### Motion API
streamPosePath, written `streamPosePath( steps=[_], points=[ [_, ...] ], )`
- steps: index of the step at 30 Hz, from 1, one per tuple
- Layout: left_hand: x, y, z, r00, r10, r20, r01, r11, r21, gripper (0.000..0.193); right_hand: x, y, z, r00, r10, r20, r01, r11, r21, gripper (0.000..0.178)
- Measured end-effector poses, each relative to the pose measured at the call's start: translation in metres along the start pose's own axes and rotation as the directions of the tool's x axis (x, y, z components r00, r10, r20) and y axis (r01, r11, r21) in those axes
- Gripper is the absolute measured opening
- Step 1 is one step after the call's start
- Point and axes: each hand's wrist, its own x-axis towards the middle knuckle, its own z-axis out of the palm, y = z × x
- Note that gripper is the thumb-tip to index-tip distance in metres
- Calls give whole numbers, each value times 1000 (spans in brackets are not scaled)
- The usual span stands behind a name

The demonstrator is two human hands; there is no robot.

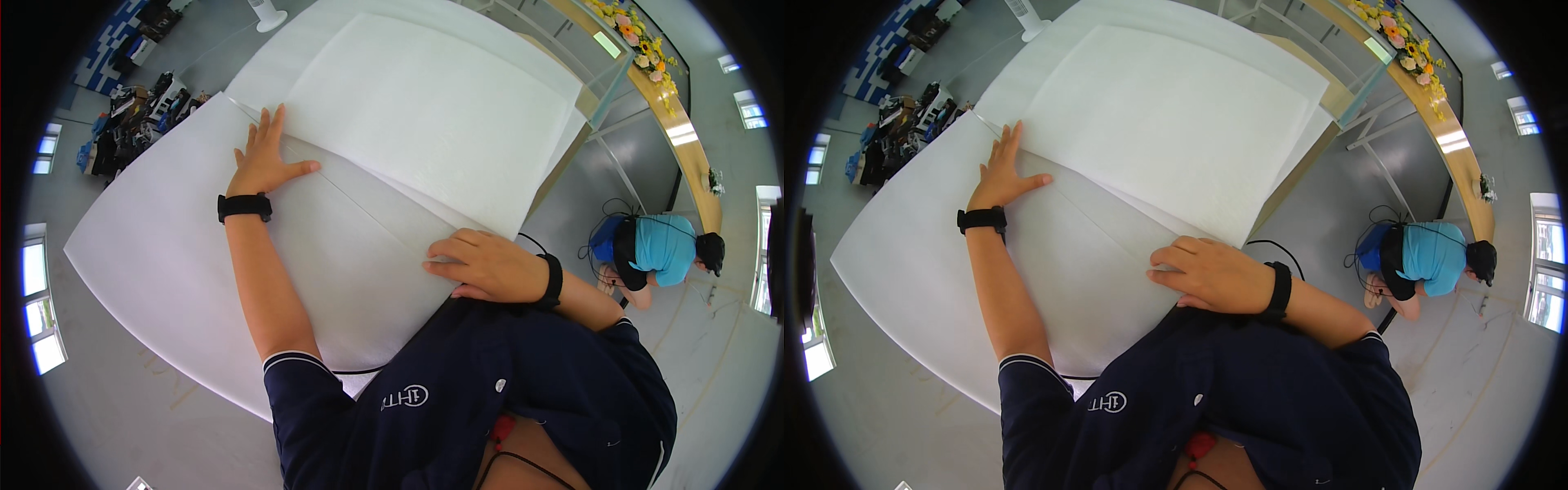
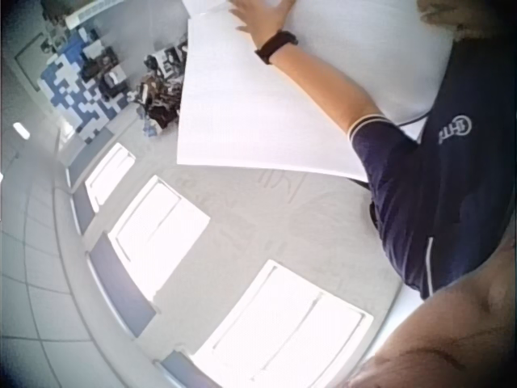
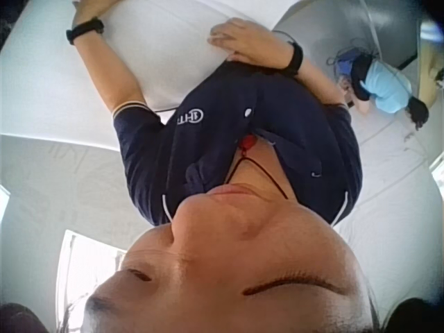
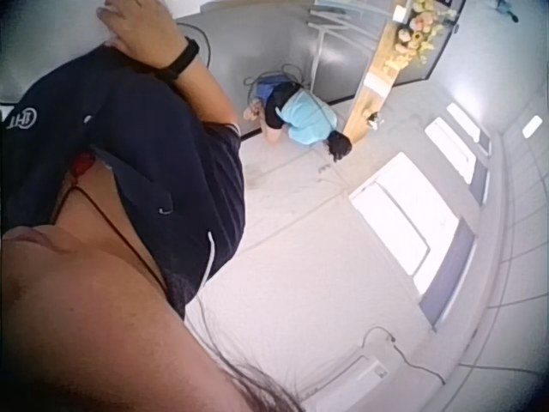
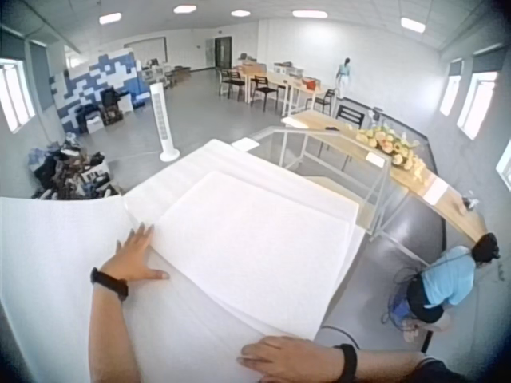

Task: The person removes protective foam sheets from a glass desk and then places a monitor, keyboard, and potted plant on the workspace.

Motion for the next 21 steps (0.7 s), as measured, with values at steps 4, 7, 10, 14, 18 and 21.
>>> streamPosePath(
  steps=[4, 7, 10, 14, 18, 21],
  points=[
    [0, -1, 0, 1000, 14, -4, -14, 1000, -2, 113, 0, 1, -1, 1000, -15, 10, 15, 1000, 16, 46],
    [0, -1, 2, 1000, 8, -9, -8, 1000, 10, 113, 0, 3, 1, 1000, -31, -3, 31, 999, 36, 44],
    [0, 0, -1, 1000, 13, -7, -13, 1000, -3, 112, -1, 6, 2, 999, -40, -28, 42, 998, 55, 42],
    [-1, 0, -1, 1000, 14, -8, -14, 1000, -9, 112, 0, 7, 3, 998, -49, -43, 52, 996, 66, 39],
    [-2, 1, 0, 1000, 12, -1, -12, 1000, -7, 113, -2, 9, 5, 998, -54, -45, 58, 996, 71, 38],
    [-2, 0, 0, 1000, 13, 2, -13, 1000, 1, 110, -4, 12, 8, 995, -76, -68, 80, 994, 72, 38]
  ],
)
